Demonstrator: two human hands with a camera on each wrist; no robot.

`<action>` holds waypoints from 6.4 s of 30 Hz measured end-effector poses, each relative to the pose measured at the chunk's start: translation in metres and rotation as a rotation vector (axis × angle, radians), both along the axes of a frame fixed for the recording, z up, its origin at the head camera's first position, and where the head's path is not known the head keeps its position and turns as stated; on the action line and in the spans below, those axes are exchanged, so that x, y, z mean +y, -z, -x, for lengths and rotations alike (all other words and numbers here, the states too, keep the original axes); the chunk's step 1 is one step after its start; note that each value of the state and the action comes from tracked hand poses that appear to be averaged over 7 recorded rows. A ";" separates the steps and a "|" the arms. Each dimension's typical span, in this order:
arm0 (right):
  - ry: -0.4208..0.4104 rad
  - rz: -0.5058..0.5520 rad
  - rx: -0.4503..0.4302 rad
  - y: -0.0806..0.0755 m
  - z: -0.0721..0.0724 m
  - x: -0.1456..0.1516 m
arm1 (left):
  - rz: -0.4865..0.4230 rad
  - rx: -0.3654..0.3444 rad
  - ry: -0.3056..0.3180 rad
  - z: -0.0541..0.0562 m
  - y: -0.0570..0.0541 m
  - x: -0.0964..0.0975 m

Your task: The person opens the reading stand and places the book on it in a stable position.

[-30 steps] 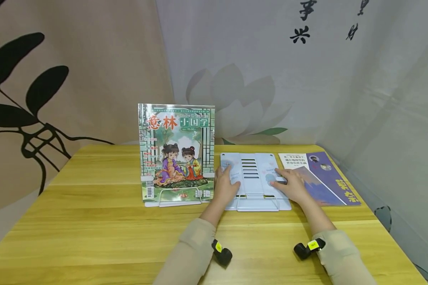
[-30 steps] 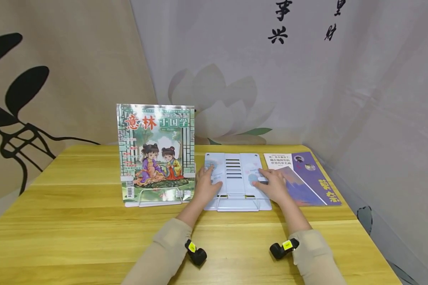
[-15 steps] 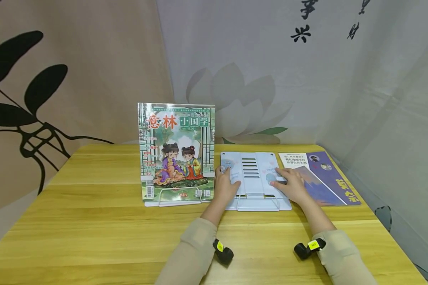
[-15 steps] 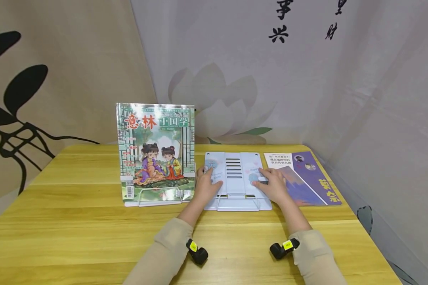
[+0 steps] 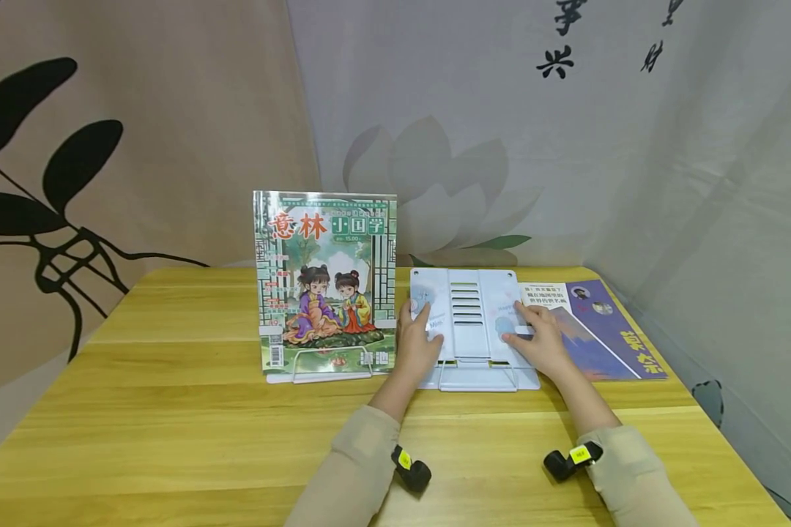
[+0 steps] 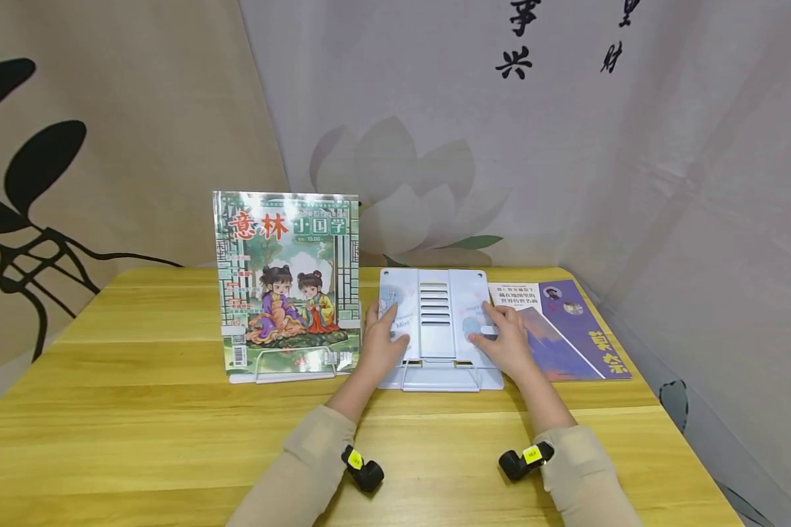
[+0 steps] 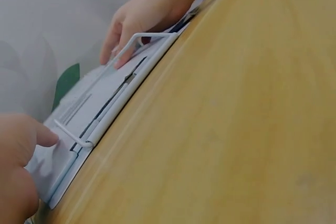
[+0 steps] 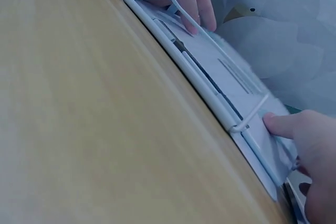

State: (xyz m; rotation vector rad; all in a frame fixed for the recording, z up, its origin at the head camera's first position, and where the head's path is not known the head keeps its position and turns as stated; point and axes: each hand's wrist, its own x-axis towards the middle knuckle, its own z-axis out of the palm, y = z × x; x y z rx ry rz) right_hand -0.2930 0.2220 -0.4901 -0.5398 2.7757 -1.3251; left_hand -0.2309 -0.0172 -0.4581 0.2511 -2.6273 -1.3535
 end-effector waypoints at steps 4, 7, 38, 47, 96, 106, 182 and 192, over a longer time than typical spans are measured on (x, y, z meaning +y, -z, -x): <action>0.041 0.079 0.024 -0.002 -0.001 -0.001 | -0.018 0.087 0.009 -0.002 -0.003 0.002; 0.066 0.136 0.039 -0.003 -0.003 -0.002 | -0.008 0.145 0.007 -0.003 -0.004 0.003; 0.179 0.322 0.228 -0.022 -0.008 -0.010 | -0.030 0.457 0.226 -0.024 -0.031 -0.020; 0.155 0.300 0.291 -0.029 -0.004 -0.010 | 0.020 0.537 0.413 -0.038 -0.044 -0.026; -0.059 0.474 -0.138 -0.127 -0.022 -0.023 | 0.192 0.861 0.647 -0.060 -0.073 0.016; -0.140 0.525 -0.189 -0.120 -0.006 -0.020 | 0.205 0.422 0.482 -0.047 -0.048 -0.002; -0.305 0.426 -0.141 -0.111 -0.006 -0.067 | 0.037 -0.008 0.606 -0.026 0.001 -0.015; -0.352 0.433 -0.223 -0.108 -0.003 -0.051 | -0.097 -0.067 0.616 -0.043 -0.003 -0.019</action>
